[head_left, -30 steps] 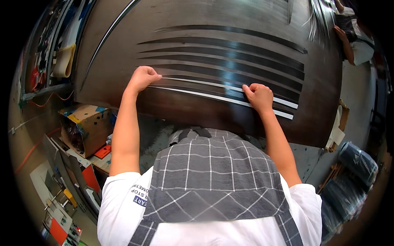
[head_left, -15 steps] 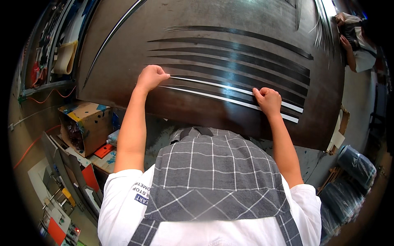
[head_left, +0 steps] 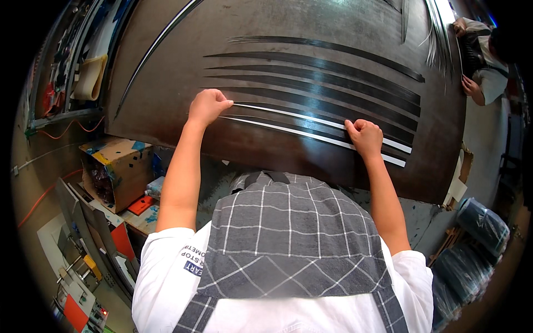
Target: The person arranges long, thin metal strips on a large curved metal surface. They use a machine to process the strips, placing them between white paper sheets and feeding them through rollers. The person then returns to the curved surface to align and stack the processed strips in a parallel pattern.
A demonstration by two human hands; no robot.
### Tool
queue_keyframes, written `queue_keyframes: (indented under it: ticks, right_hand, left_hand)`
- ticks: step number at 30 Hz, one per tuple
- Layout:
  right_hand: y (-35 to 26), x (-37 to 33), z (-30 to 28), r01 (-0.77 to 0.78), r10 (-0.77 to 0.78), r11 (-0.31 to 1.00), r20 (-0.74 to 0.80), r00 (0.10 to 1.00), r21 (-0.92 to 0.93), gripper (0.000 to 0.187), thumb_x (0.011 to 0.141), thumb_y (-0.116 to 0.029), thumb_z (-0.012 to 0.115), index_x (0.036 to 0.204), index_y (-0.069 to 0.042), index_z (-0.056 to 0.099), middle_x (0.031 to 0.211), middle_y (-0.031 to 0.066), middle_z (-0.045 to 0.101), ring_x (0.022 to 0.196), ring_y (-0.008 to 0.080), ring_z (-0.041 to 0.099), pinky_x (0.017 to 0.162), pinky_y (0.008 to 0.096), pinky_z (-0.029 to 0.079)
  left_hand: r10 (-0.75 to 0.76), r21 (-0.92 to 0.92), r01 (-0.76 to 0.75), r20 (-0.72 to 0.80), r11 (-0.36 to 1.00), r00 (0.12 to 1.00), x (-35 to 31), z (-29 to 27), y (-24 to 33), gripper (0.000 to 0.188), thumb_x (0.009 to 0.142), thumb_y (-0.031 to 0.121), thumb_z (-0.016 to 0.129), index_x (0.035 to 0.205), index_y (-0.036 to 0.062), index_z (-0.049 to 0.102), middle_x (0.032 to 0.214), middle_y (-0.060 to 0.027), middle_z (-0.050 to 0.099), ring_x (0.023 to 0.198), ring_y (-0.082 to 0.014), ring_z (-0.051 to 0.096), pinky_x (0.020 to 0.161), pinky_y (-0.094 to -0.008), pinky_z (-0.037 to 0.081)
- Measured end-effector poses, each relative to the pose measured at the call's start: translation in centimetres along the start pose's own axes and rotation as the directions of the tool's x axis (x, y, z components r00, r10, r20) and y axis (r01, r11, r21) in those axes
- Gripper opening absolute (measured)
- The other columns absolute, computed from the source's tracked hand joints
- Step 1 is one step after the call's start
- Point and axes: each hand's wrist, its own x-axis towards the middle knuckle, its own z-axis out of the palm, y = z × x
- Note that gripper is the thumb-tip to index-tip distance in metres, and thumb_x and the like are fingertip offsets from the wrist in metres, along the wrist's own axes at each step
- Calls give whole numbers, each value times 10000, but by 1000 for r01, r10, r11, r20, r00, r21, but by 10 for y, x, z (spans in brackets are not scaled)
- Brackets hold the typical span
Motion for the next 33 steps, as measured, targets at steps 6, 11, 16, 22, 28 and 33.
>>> queue_keyframes:
  ticks: [6,11,16,22,28,33]
  right_hand:
    - [-1,-1,3,11,-11,1000,-19,1000,13,417,855,-420,680,638,-64,677,636,153,646,624,349,658,591,442,513]
    - [5,-3,7,25,-22,996,-38,999,91,413,856,-406,685,634,-59,668,608,142,632,573,326,636,569,434,494]
    - [2,-20,-9,-61,152,891,-168,974,450,329,887,-297,675,669,-51,659,577,113,603,536,286,589,553,415,463]
    - [-16,-60,6,378,-361,926,-327,873,-12,344,853,-252,689,1105,-24,637,1106,163,668,1049,350,616,981,499,421]
    - [75,-84,-22,53,-95,981,-224,970,-186,409,880,-235,664,1193,18,591,1277,202,595,1202,374,552,1041,554,356]
    - [125,-90,-30,-48,22,985,-155,988,-166,432,971,-288,608,1308,-19,582,1424,184,533,1336,333,481,1176,576,199]
  left_hand:
    - [-11,28,13,-75,1000,997,-2,-16,-29,294,780,382,743,817,91,730,846,-82,727,829,-262,693,760,-383,531]
    - [5,49,11,-323,999,946,-10,-28,-50,221,829,307,711,836,86,710,859,-83,711,852,-287,672,754,-415,524]
    - [519,156,-505,-428,849,740,-43,33,25,162,860,172,684,985,70,669,970,-114,664,934,-334,603,845,-446,485]
    - [593,320,-512,-249,797,766,-81,103,68,497,899,348,671,1326,109,587,1362,-107,519,1283,-312,468,1096,-501,338]
    - [570,315,-491,-250,812,783,-82,114,71,482,898,309,666,1330,114,583,1379,-108,517,1323,-318,446,1135,-518,297]
    - [533,244,-478,-483,844,695,-71,105,56,307,871,252,706,1132,97,667,1185,-96,641,1156,-322,574,1009,-461,428]
